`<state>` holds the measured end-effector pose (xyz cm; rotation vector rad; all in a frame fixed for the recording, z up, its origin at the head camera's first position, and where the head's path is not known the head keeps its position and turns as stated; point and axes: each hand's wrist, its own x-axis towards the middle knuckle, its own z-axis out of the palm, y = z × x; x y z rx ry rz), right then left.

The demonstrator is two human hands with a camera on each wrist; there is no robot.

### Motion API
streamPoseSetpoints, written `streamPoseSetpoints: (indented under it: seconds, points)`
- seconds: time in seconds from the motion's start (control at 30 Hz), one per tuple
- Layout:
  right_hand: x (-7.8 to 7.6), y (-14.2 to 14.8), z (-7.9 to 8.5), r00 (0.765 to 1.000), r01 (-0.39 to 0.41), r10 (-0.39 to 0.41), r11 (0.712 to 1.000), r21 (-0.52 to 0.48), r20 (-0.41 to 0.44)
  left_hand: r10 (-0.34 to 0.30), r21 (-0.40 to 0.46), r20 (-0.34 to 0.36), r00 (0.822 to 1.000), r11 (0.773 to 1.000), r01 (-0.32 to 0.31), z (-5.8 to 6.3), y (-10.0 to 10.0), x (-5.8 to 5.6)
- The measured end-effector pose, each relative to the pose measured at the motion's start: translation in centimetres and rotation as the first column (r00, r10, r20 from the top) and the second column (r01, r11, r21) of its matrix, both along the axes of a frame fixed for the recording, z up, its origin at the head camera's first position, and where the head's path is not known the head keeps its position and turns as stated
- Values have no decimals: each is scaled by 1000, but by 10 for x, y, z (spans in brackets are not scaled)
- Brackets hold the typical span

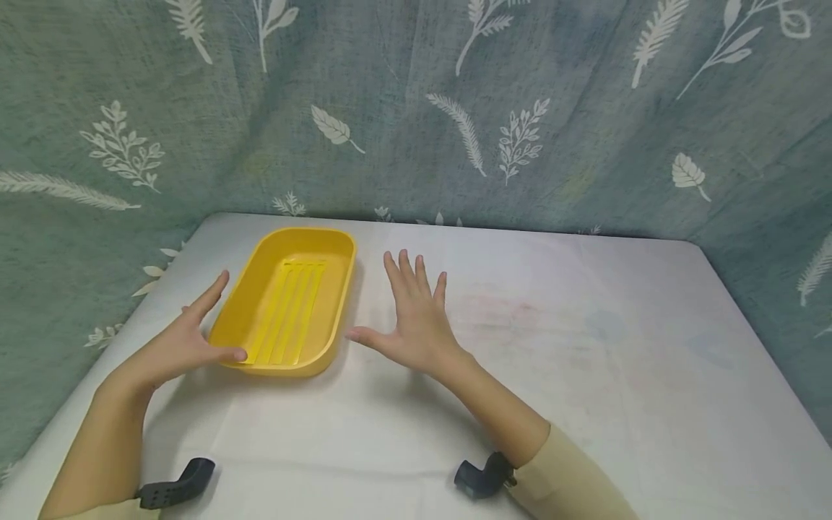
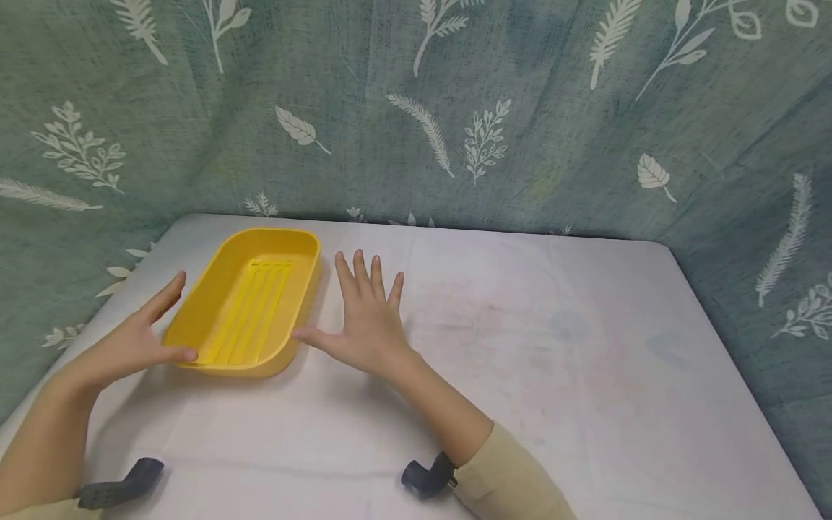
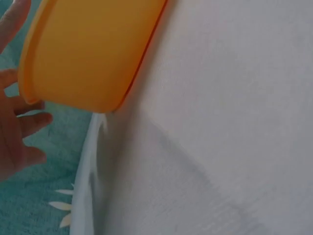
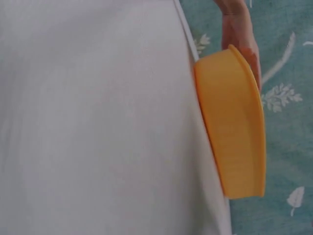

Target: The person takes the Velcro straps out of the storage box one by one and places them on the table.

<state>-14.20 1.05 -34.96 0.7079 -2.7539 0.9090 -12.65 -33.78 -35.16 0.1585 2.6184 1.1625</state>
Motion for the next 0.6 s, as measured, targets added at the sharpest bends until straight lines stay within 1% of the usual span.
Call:
streamPoseSetpoints:
  seconds: [0.07, 0.17, 0.2, 0.4, 0.6]
  points:
    - [-1, -6, -4, 999, -16, 17, 1000, -22, 33, -29, 25, -14, 999, 999, 29, -3, -5, -1]
    - [-3, -12, -11, 998, -36, 37, 999, -8, 52, -71, 50, -19, 997, 996, 72, -7, -11, -4]
    - [-3, -15, -13, 998, -43, 43, 999, -5, 55, -79, 44, -17, 997, 996, 80, -8, -13, -4]
    - [-7, -27, -19, 990, -85, 87, 996, -24, 110, -113, -6, -10, 994, 994, 113, -10, -19, -8]
    - [-8, -37, -23, 969, -146, 156, 987, -68, 191, -134, 24, 5, 991, 991, 134, -12, -18, -10]
